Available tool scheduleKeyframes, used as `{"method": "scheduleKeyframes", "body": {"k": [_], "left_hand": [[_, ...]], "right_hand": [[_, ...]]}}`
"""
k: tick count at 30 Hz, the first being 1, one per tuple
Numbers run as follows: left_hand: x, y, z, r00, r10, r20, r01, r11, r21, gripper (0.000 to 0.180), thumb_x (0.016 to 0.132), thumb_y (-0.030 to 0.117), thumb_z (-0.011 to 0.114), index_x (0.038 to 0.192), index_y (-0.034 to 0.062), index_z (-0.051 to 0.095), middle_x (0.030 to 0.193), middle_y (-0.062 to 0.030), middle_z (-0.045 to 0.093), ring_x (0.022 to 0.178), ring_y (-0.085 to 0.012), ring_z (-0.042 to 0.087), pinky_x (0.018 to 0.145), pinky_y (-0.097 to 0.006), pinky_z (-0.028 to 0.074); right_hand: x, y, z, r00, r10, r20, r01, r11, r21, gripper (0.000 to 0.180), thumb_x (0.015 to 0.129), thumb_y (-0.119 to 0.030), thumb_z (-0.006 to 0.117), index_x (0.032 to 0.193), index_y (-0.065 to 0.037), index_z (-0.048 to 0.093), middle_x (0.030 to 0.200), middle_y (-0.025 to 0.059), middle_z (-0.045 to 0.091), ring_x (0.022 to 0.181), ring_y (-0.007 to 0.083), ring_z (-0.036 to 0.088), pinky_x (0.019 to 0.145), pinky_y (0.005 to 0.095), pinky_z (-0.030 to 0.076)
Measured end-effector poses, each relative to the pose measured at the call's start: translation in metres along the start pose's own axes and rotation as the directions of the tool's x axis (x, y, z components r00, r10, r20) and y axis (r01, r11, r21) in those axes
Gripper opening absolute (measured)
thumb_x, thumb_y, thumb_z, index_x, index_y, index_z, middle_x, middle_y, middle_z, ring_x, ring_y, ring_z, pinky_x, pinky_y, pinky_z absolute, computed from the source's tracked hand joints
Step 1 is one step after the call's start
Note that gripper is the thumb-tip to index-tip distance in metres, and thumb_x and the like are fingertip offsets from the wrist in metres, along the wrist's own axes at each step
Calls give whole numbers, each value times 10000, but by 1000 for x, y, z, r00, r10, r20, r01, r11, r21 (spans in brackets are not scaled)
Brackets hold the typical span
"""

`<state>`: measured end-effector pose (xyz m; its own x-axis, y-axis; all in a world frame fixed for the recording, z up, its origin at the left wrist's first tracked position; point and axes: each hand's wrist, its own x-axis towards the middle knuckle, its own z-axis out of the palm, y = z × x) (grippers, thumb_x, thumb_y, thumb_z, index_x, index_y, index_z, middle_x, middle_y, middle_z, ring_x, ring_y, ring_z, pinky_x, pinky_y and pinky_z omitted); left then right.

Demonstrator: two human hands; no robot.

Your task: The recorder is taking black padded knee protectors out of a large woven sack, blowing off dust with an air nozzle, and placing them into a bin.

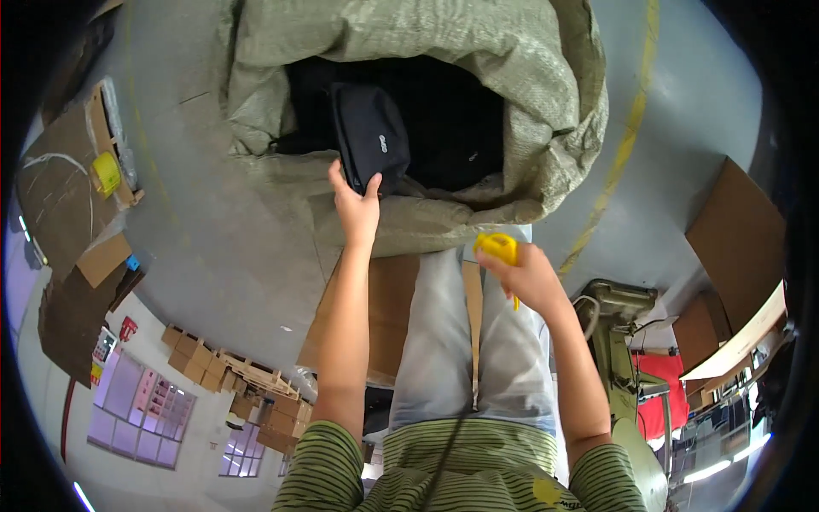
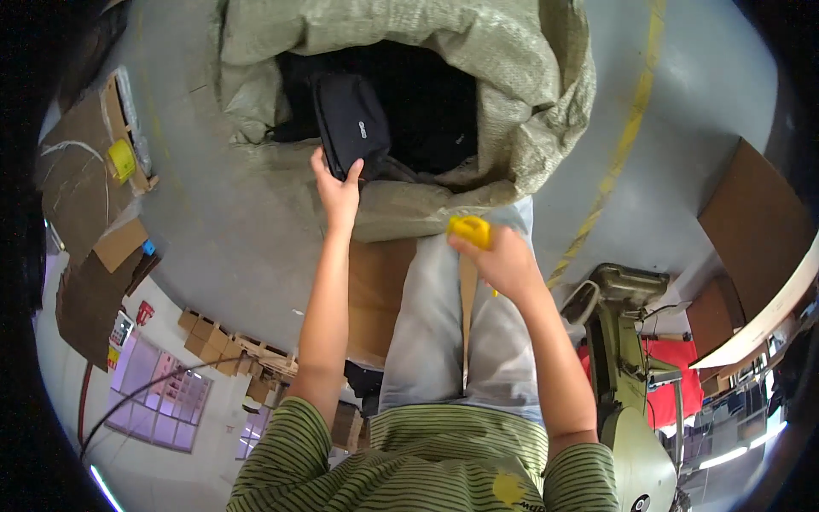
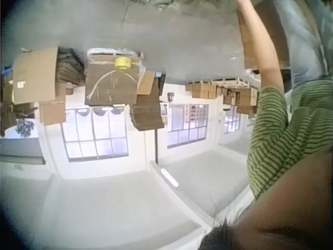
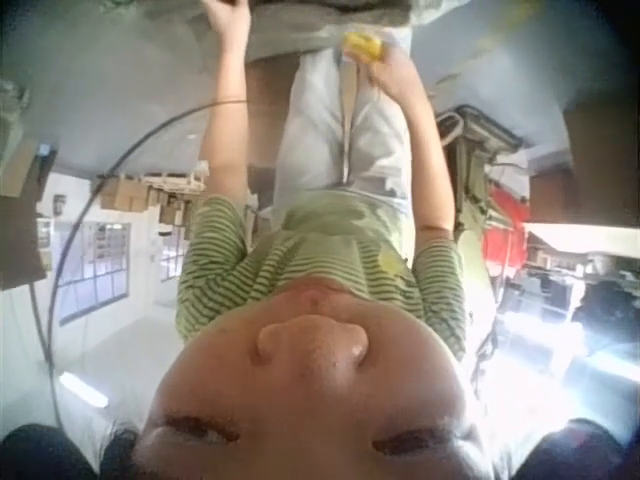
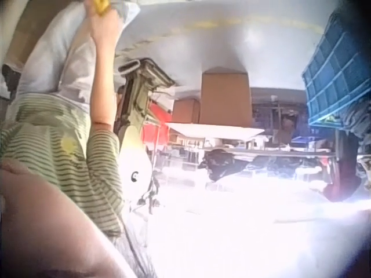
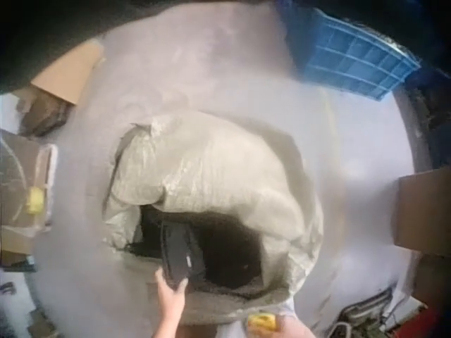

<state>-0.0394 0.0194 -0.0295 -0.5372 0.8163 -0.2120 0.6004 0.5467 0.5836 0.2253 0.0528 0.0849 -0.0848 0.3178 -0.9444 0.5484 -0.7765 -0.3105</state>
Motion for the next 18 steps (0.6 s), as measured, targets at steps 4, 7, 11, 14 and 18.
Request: {"method": "scheduleKeyframes", "body": {"k": [4,7,11,14,18], "left_hand": [[0,9,-35,979,-186,80,201,928,-312,294,850,203,633,985,-28,511,807,-141,613,730,-199,565,703,-289,444],[3,-4,-53,987,-161,20,159,941,-298,254,924,209,533,910,-45,527,738,-96,585,667,-111,483,655,-247,425],[-6,3,-58,978,-206,38,209,939,-273,301,950,221,481,876,-54,575,715,-105,603,673,-115,499,659,-250,428],[-17,-10,-62,971,-233,58,240,921,-305,318,958,228,455,924,-64,578,798,-111,632,717,-123,528,687,-254,434],[-15,-33,-60,816,-547,186,460,421,-781,271,949,192,437,1035,-38,551,906,-111,622,767,-156,558,692,-263,450]], "right_hand": [[1,-32,0,996,15,90,-10,998,-56,445,786,-423,645,787,21,624,549,74,574,457,163,565,493,309,455],[4,-54,11,956,38,292,-15,996,-84,454,791,-430,635,855,19,620,568,71,571,461,157,564,480,308,455],[19,-54,23,982,-46,184,69,991,-119,422,796,-410,658,838,5,593,525,10,519,409,93,496,408,248,405],[27,-48,34,978,-207,10,206,961,-185,523,768,-486,641,848,30,610,608,97,593,501,182,590,519,329,465],[12,-58,39,947,-7,322,66,983,-172,514,742,-503,655,754,7,588,570,67,562,476,149,553,486,301,440]]}}
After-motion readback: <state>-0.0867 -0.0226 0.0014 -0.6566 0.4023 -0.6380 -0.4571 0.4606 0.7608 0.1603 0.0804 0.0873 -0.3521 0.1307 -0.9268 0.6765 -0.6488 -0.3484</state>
